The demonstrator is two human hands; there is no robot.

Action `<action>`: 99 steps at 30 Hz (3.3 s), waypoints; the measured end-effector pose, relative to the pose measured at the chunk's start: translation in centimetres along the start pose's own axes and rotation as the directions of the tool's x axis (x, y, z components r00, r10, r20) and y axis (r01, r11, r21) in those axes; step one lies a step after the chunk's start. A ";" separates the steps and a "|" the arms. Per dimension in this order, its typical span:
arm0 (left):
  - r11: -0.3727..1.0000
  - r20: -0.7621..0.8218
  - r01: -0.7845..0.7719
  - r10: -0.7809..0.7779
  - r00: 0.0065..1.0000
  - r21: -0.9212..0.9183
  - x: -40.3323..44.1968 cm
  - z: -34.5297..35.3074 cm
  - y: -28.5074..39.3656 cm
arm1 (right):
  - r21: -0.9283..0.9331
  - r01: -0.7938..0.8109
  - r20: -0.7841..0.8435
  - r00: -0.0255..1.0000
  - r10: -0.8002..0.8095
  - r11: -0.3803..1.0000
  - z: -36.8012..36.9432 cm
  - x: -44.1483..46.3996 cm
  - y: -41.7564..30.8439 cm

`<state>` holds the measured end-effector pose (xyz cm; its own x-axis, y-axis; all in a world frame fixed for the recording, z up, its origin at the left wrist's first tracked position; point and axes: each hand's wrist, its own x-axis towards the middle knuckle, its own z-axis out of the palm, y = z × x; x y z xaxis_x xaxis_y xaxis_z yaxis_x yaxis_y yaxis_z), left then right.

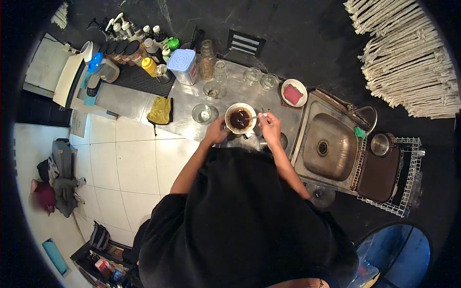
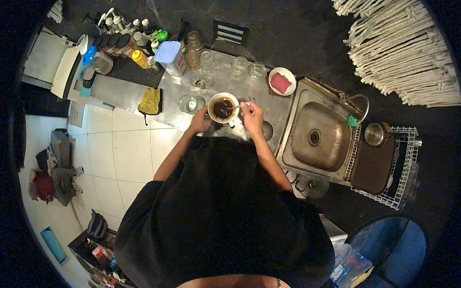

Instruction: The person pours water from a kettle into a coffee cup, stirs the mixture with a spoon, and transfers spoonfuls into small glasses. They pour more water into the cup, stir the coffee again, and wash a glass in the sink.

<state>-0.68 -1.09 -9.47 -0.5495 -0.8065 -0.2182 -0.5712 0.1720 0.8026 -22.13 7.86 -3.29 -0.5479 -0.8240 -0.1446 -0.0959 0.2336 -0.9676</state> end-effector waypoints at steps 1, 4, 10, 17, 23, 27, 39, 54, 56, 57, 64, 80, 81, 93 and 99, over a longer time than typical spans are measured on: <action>1.000 0.002 -0.004 0.004 1.000 0.005 0.1 0.1 -0.1 | 0.052 -0.025 0.002 1.000 0.025 0.998 0.1 0.0 0.0; 0.997 0.023 0.017 -0.015 1.000 -0.074 0.0 -0.2 0.5 | 0.056 -0.037 0.025 0.999 0.035 0.998 0.1 0.3 0.2; 0.999 0.024 0.025 -0.025 0.999 -0.028 0.0 -0.5 0.7 | 0.074 -0.033 0.024 0.999 0.031 0.997 0.3 0.2 0.5; 0.997 0.003 -0.038 0.039 0.999 -0.065 0.2 -0.1 0.1 | 0.077 -0.058 0.028 0.998 0.056 0.995 0.3 -0.2 0.5; 0.997 -0.003 -0.072 0.072 0.997 -0.033 0.4 0.3 -0.7 | 0.031 -0.034 0.034 0.999 0.033 0.999 0.1 -0.2 0.5; 0.999 0.012 -0.025 0.025 1.000 0.022 0.4 0.4 -0.6 | -0.004 0.041 -0.017 0.999 -0.041 0.999 0.2 -0.6 0.3; 0.999 0.026 -0.028 0.027 0.999 0.019 0.6 0.7 -1.4 | -0.091 0.145 -0.048 0.988 -0.149 0.985 0.8 -0.7 0.0; 0.999 0.006 0.021 -0.021 1.000 -0.035 -0.4 0.3 -0.1 | -0.005 0.108 -0.015 0.994 -0.108 0.994 0.4 -1.1 0.5; 0.999 -0.003 0.009 -0.009 1.000 -0.051 -0.3 0.6 -0.5 | 0.101 0.015 -0.008 1.000 -0.014 0.995 0.2 -1.0 0.6; 0.998 -0.006 -0.001 0.000 1.000 -0.066 -0.3 0.6 -0.6 | 0.102 0.017 -0.009 1.000 -0.016 0.995 0.1 -0.9 0.6; 0.999 0.029 -0.014 0.016 0.999 -0.050 0.3 0.8 -1.9 | 0.244 -0.087 -0.018 0.995 0.095 0.966 0.0 -0.9 1.1; 0.992 0.008 -0.002 0.003 1.000 -0.124 -0.2 0.4 -0.2 | -0.216 0.147 -0.015 0.988 -0.153 0.965 0.6 -1.2 0.1; 0.985 0.003 -0.006 0.007 1.000 -0.171 -0.2 0.4 -0.3 | -0.261 0.156 -0.012 0.986 -0.165 0.953 0.6 -1.3 -0.1; 0.930 -0.103 -0.129 0.099 0.990 -0.343 -1.2 2.0 -0.2 | -0.286 0.059 -0.025 0.997 -0.069 0.956 -3.0 5.5 -1.1; 0.874 -0.060 -0.104 0.086 0.994 -0.474 -1.8 1.2 2.8 | -0.680 0.206 0.022 0.965 -0.261 0.703 -3.4 15.8 0.7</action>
<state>-2.05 1.51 -7.52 -0.5589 -0.8212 -0.1147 -0.1530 -0.0338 0.9876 -33.62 -3.23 -5.59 -0.4855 -0.8675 0.1081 -0.7455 0.3462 -0.5696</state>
